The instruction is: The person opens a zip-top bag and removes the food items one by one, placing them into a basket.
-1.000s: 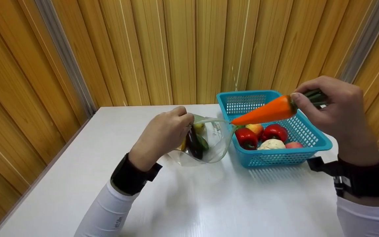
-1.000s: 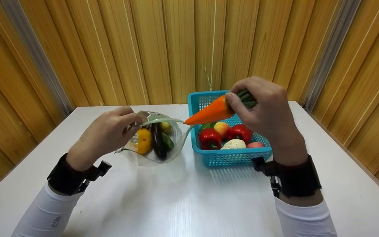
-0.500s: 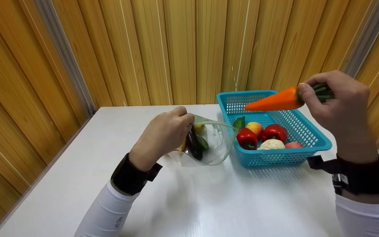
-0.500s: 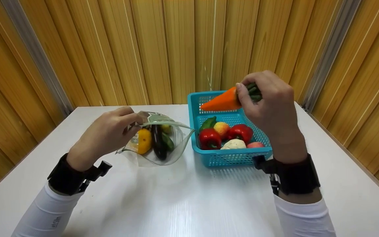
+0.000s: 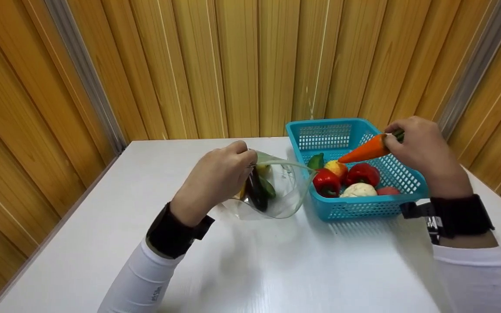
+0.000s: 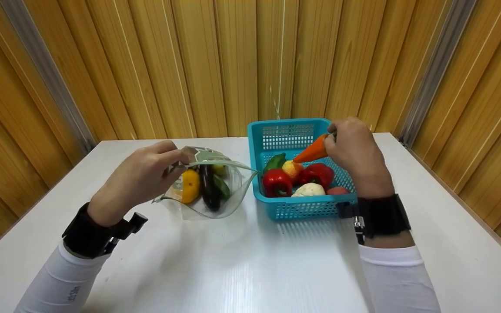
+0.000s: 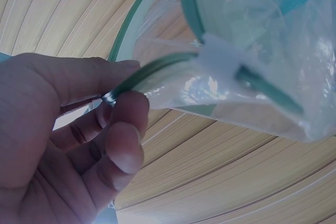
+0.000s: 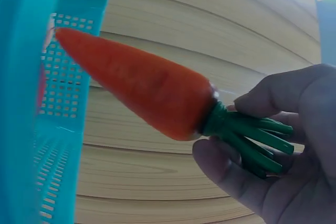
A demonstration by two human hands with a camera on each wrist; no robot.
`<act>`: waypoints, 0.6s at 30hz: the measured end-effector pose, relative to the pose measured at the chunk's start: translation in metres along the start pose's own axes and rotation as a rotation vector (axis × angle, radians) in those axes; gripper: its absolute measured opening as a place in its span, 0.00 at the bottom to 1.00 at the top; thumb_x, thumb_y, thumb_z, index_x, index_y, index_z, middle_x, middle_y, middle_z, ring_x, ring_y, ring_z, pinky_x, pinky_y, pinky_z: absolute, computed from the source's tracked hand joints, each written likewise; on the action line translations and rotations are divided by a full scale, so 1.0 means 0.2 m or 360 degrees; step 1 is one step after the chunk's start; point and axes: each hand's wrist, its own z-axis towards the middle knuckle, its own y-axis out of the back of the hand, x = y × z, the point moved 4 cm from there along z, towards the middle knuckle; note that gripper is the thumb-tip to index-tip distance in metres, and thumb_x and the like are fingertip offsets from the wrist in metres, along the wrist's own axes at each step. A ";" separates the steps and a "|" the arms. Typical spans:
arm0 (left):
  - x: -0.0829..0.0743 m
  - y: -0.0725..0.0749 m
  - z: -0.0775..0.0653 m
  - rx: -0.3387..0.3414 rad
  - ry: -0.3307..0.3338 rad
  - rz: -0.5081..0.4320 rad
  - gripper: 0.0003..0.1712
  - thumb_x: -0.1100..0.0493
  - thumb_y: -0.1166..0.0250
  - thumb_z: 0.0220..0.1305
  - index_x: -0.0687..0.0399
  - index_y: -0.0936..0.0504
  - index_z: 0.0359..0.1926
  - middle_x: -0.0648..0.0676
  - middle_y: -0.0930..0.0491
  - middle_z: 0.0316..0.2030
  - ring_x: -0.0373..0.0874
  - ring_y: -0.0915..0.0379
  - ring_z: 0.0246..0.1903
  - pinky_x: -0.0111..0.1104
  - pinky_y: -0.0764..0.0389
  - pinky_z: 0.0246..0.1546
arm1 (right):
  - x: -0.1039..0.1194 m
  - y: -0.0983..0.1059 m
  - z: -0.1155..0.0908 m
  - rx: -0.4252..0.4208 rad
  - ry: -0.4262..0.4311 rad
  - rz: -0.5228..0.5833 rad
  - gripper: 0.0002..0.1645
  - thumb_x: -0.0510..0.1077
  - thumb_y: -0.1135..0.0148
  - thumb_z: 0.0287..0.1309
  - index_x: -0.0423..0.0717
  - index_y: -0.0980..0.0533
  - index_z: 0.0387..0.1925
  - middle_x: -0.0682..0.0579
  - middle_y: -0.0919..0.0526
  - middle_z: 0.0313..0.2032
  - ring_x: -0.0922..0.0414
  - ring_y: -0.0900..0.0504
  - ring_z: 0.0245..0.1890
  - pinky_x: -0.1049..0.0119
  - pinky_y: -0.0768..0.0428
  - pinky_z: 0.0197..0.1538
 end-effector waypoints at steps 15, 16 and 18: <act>0.00 -0.01 -0.01 -0.0087 -0.0050 0.0012 0.08 0.73 0.38 0.59 0.59 0.18 0.34 0.55 0.22 0.29 0.47 0.24 0.21 0.33 0.20 0.23 | -0.14 -0.16 0.05 0.0240 0.0025 -0.0132 0.17 0.34 0.49 0.66 0.23 0.23 0.48 0.26 0.23 0.44 0.35 0.25 0.41 0.38 0.24 0.48; 0.00 -0.01 -0.01 -0.0084 -0.0050 0.0016 0.08 0.73 0.39 0.59 0.59 0.18 0.34 0.56 0.22 0.29 0.47 0.24 0.21 0.33 0.20 0.23 | -0.15 -0.18 0.05 0.0349 0.0009 -0.0131 0.17 0.34 0.50 0.65 0.23 0.22 0.47 0.28 0.21 0.41 0.38 0.25 0.39 0.42 0.23 0.45; 0.00 0.00 -0.01 -0.0081 -0.0051 0.0023 0.08 0.73 0.39 0.59 0.59 0.18 0.34 0.56 0.23 0.29 0.48 0.24 0.21 0.33 0.19 0.24 | -0.17 -0.21 0.05 0.0548 -0.0005 -0.0147 0.18 0.34 0.49 0.64 0.23 0.22 0.48 0.31 0.20 0.38 0.41 0.24 0.36 0.48 0.22 0.40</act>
